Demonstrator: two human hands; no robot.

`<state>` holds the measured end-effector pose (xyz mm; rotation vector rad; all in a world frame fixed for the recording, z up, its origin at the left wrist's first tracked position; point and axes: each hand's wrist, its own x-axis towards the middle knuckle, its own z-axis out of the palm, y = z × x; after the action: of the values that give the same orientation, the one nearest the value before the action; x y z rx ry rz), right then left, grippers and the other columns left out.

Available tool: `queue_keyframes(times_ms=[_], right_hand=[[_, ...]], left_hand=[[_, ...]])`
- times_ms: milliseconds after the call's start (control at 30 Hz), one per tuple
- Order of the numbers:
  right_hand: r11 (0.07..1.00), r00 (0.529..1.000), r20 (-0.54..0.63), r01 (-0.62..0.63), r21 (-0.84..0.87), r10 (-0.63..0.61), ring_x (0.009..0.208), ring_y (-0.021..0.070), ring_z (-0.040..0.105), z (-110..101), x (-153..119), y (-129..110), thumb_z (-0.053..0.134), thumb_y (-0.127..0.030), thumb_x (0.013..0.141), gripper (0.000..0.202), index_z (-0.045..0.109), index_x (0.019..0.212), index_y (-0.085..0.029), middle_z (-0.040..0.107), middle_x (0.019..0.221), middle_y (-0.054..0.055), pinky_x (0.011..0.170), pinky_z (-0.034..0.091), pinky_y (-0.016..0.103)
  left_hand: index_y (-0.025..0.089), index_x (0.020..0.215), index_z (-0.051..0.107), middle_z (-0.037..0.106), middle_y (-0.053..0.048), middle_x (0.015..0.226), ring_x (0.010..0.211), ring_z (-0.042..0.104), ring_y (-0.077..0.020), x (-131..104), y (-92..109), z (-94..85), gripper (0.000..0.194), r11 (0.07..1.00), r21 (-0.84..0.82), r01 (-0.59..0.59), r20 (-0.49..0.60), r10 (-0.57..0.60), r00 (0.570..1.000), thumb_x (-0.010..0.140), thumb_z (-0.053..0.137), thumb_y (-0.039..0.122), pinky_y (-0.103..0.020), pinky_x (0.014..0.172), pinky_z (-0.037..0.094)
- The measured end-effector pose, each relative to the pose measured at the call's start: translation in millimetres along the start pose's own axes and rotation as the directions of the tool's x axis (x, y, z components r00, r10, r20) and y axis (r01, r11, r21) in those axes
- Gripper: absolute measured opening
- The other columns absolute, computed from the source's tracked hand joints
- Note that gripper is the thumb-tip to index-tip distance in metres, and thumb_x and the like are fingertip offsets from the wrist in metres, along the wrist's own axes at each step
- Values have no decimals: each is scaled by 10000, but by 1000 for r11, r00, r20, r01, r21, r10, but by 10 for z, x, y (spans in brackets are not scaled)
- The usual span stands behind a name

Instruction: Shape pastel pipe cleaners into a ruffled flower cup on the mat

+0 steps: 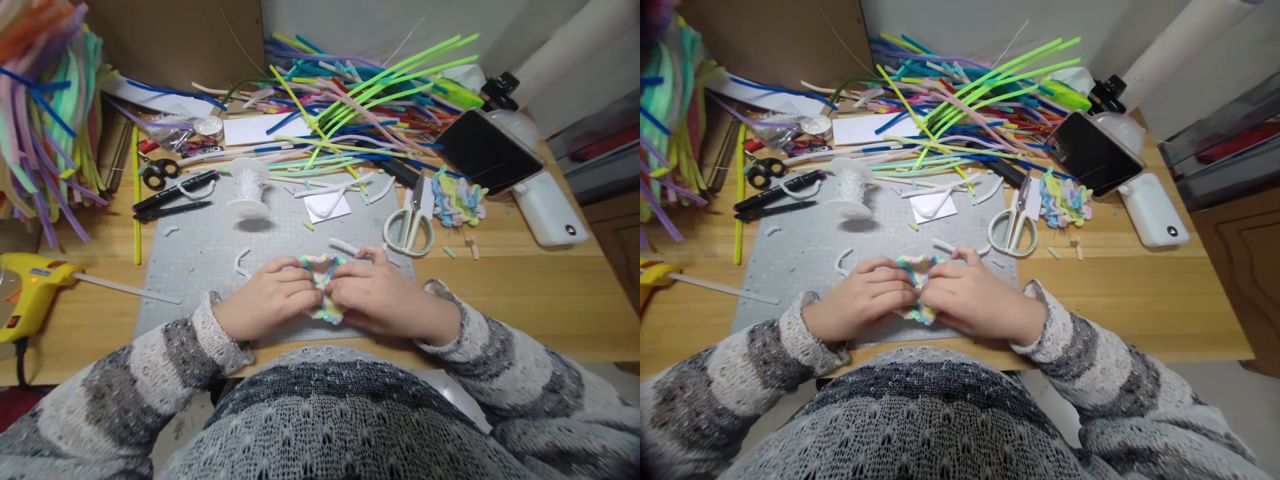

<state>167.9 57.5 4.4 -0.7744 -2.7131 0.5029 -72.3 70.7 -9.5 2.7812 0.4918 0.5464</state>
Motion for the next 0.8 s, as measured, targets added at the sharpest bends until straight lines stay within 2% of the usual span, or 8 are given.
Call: queue_keyframes(times_ms=[133,233,400,567,633,700,800], right_hand=[[997,994,-111,-18,-81,9,939,129,581,93,-29,-184,454,-156,943,139,548,856,-212,695,825,-53,932,206,381],[995,987,-154,-65,-76,53,912,133,589,131,-47,-231,465,-140,930,137,560,853,-203,694,819,-42,902,220,374],[989,979,-144,-145,16,145,840,144,583,134,-22,-204,494,-160,885,111,556,800,-196,680,794,-11,880,240,361],[966,964,-99,-235,109,246,776,152,556,114,39,-155,517,-195,858,34,534,830,-193,638,789,-1,870,257,352],[969,971,-82,-212,131,223,783,152,559,92,49,-106,517,-188,857,40,531,820,-193,635,785,-1,874,256,354],[983,991,-53,-118,138,127,835,147,576,54,44,-33,512,-158,861,72,540,811,-201,651,812,-10,912,235,369],[994,1000,2,-6,108,6,964,142,582,-16,16,65,504,-146,883,117,573,829,-223,681,936,-14,968,185,400]], left_hand=[[191,954,592,715,4,908,971,618,-151,11,18,5,134,1000,12,-16,-16,16,1000,951,459,185,-329,974,365],[204,949,587,713,12,906,966,618,-146,5,33,0,137,1000,10,-1,-15,1,1000,952,452,186,-338,968,371],[202,983,574,698,13,867,916,620,-148,35,37,-1,120,998,-34,60,6,-60,998,930,470,173,-341,953,373],[185,957,566,681,-15,856,868,628,-158,115,34,7,123,980,-88,180,40,-177,983,926,484,272,-362,967,382],[187,932,562,673,-8,837,858,623,-156,115,31,10,109,978,-94,185,31,-183,983,921,487,265,-358,960,383],[193,950,558,676,1,877,918,614,-157,94,17,8,75,982,-89,166,26,-165,986,906,503,218,-367,986,352],[215,1002,563,684,16,954,1019,589,-155,55,-18,-9,129,996,-43,82,35,-80,996,914,488,159,-394,1035,288]])
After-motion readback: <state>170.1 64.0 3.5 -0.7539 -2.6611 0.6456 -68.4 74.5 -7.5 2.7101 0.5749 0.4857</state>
